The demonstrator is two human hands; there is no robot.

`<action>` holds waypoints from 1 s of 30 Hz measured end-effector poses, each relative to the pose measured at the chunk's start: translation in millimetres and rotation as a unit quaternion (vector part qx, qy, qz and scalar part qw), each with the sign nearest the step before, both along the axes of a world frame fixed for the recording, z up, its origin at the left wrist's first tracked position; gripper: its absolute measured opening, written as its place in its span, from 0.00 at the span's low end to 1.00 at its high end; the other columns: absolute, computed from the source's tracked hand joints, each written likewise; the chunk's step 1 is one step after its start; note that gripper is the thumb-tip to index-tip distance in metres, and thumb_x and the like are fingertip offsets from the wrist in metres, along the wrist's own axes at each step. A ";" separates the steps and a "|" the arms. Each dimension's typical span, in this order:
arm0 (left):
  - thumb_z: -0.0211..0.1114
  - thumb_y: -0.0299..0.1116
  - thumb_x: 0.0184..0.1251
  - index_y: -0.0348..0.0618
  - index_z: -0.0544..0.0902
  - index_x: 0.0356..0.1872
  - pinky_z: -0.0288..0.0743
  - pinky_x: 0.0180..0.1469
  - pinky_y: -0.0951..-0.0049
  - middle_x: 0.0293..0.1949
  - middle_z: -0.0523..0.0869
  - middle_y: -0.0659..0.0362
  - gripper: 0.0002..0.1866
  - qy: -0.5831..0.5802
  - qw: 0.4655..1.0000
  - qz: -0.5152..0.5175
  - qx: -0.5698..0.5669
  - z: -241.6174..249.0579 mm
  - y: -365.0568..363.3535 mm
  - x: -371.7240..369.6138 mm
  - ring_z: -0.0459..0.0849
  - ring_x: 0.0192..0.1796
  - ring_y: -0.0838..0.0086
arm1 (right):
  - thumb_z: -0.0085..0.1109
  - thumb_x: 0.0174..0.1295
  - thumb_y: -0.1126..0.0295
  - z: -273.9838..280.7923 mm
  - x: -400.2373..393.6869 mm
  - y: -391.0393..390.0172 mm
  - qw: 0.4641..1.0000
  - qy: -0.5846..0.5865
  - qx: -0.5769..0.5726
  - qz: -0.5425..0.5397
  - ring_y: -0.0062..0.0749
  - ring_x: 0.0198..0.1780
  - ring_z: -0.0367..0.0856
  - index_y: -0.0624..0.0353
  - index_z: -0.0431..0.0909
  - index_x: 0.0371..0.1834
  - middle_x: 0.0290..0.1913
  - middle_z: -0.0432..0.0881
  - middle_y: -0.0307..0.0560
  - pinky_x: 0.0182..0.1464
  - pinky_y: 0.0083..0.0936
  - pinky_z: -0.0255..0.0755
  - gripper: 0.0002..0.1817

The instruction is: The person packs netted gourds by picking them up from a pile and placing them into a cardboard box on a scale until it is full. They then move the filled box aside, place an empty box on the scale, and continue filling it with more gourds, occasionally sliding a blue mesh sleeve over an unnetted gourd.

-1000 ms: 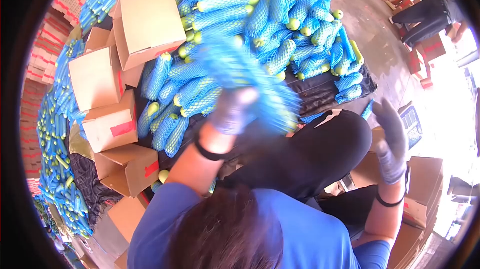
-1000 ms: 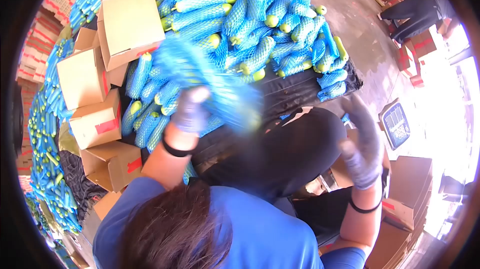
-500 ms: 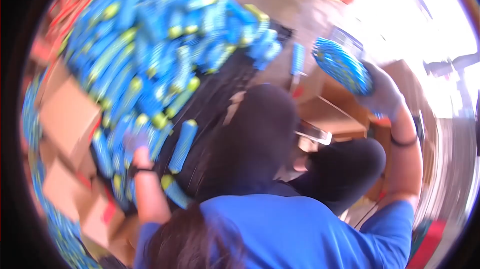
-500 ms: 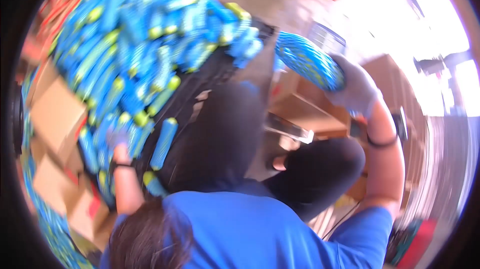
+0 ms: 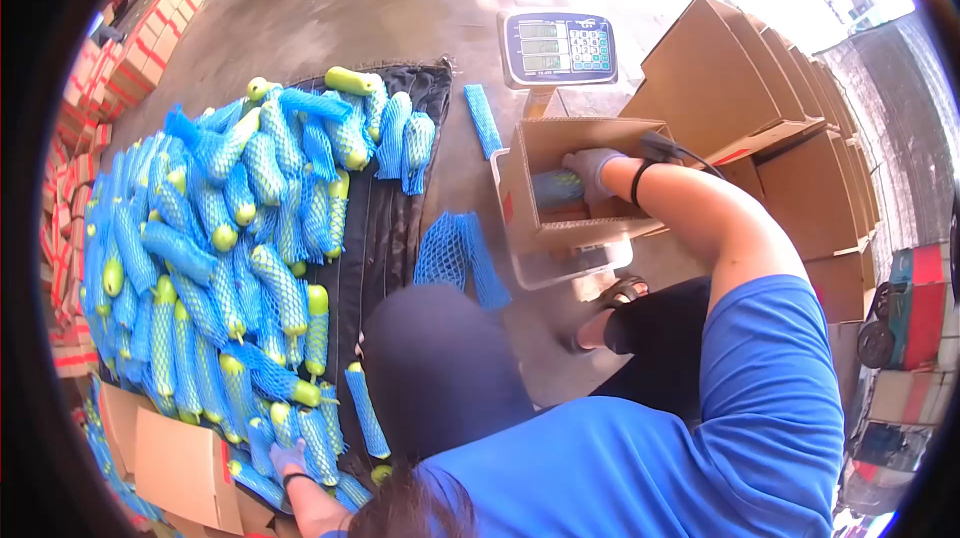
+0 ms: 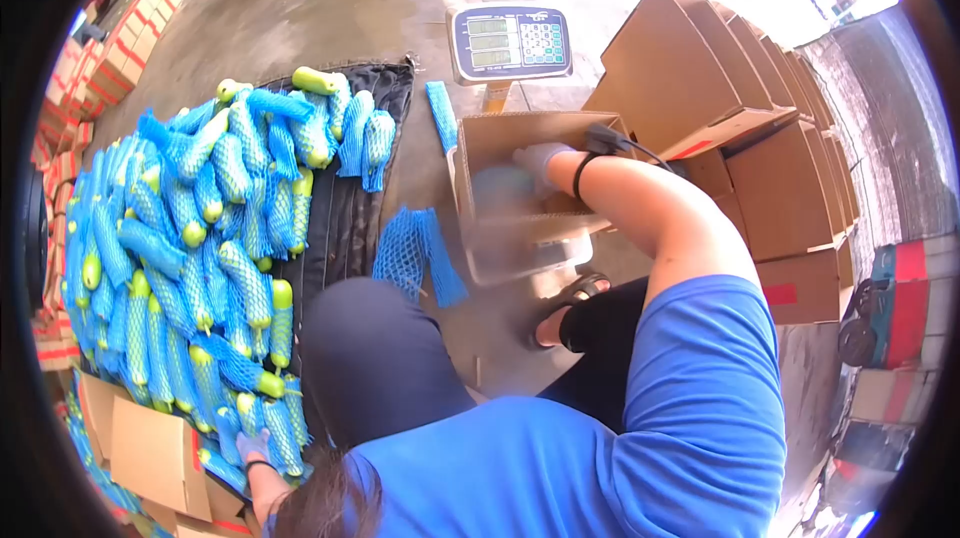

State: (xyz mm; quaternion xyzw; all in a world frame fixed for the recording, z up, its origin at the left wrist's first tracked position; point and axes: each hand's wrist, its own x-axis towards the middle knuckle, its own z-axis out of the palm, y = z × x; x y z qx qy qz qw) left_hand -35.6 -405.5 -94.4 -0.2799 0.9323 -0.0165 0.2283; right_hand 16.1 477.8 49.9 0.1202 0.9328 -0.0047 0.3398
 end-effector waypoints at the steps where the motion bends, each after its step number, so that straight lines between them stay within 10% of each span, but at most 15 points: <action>1: 0.81 0.48 0.46 0.33 0.65 0.71 0.63 0.74 0.63 0.72 0.67 0.42 0.52 0.002 1.000 -0.005 -0.005 19.9 21.1 4.7 0.67 0.74 0.55 | 0.73 0.44 0.64 -10.3 -2.6 3.7 1.000 0.002 -0.005 -0.005 0.49 0.59 0.81 0.55 0.74 0.60 0.56 0.82 0.54 0.61 0.37 0.75 0.35; 10: 0.80 0.41 0.46 0.31 0.65 0.70 0.63 0.74 0.64 0.70 0.71 0.43 0.49 0.119 0.992 -0.021 -0.032 67.6 61.3 67.3 0.69 0.72 0.53 | 0.66 0.58 0.63 -73.2 9.3 7.0 0.994 0.018 0.068 0.080 0.50 0.57 0.82 0.57 0.74 0.60 0.58 0.81 0.55 0.59 0.39 0.76 0.26; 13: 0.79 0.36 0.46 0.30 0.69 0.66 0.66 0.71 0.61 0.65 0.76 0.43 0.45 0.168 0.980 -0.099 0.036 175.2 184.8 61.6 0.75 0.67 0.52 | 0.63 0.60 0.61 -28.0 -2.4 -1.4 0.991 -0.013 0.075 0.114 0.49 0.55 0.84 0.57 0.80 0.55 0.54 0.84 0.53 0.56 0.38 0.77 0.21; 16: 0.74 0.32 0.51 0.31 0.75 0.60 0.72 0.65 0.59 0.55 0.83 0.45 0.33 0.404 0.838 -0.153 0.335 159.7 170.7 44.6 0.82 0.58 0.56 | 0.60 0.63 0.64 80.5 -36.3 -32.3 0.980 -0.147 0.010 0.133 0.45 0.52 0.85 0.56 0.84 0.51 0.51 0.87 0.48 0.54 0.37 0.78 0.16; 17: 0.70 0.30 0.56 0.32 0.77 0.58 0.73 0.64 0.58 0.54 0.84 0.49 0.27 0.378 0.851 -0.245 0.271 178.7 184.2 30.3 0.83 0.56 0.58 | 0.59 0.63 0.67 113.8 -44.1 -45.5 0.972 -0.151 0.000 0.181 0.42 0.52 0.85 0.56 0.84 0.51 0.50 0.88 0.46 0.55 0.36 0.77 0.14; 21: 0.67 0.33 0.60 0.36 0.76 0.59 0.69 0.66 0.60 0.55 0.81 0.56 0.25 0.413 0.689 -0.178 0.569 215.6 297.6 -37.2 0.78 0.57 0.65 | 0.65 0.60 0.75 170.5 -40.8 -91.6 0.839 0.265 -0.475 0.024 0.36 0.59 0.81 0.59 0.73 0.66 0.54 0.84 0.49 0.62 0.32 0.74 0.28; 23: 0.68 0.36 0.61 0.38 0.74 0.62 0.66 0.69 0.59 0.60 0.77 0.56 0.29 0.379 0.540 -0.115 0.743 235.7 379.7 -63.4 0.75 0.62 0.64 | 0.70 0.57 0.73 183.1 -37.7 -125.5 0.831 0.298 -0.459 0.103 0.42 0.61 0.80 0.59 0.64 0.73 0.59 0.81 0.53 0.64 0.35 0.74 0.39; 25: 0.70 0.40 0.60 0.40 0.67 0.69 0.65 0.71 0.56 0.66 0.72 0.54 0.37 0.231 0.383 -0.076 0.891 259.3 457.0 -69.6 0.73 0.66 0.62 | 0.76 0.50 0.66 143.7 -40.8 -135.6 0.675 0.521 -0.175 0.492 0.48 0.60 0.80 0.59 0.62 0.75 0.57 0.81 0.56 0.63 0.35 0.74 0.47; 27: 0.72 0.42 0.59 0.41 0.60 0.74 0.64 0.73 0.55 0.68 0.69 0.54 0.44 0.105 0.285 -0.079 0.949 288.7 519.0 -54.8 0.70 0.69 0.62 | 0.79 0.44 0.59 163.4 -25.9 -166.1 0.849 0.437 -0.247 0.167 0.56 0.57 0.81 0.58 0.58 0.77 0.53 0.81 0.61 0.60 0.36 0.75 0.55; 30: 0.74 0.45 0.57 0.42 0.58 0.74 0.64 0.74 0.59 0.66 0.70 0.55 0.47 0.015 0.325 -0.064 0.943 250.2 555.3 -58.8 0.71 0.68 0.64 | 0.77 0.44 0.57 189.6 -10.7 -156.1 0.913 0.360 -0.175 0.082 0.55 0.50 0.83 0.56 0.68 0.68 0.48 0.83 0.58 0.54 0.38 0.77 0.45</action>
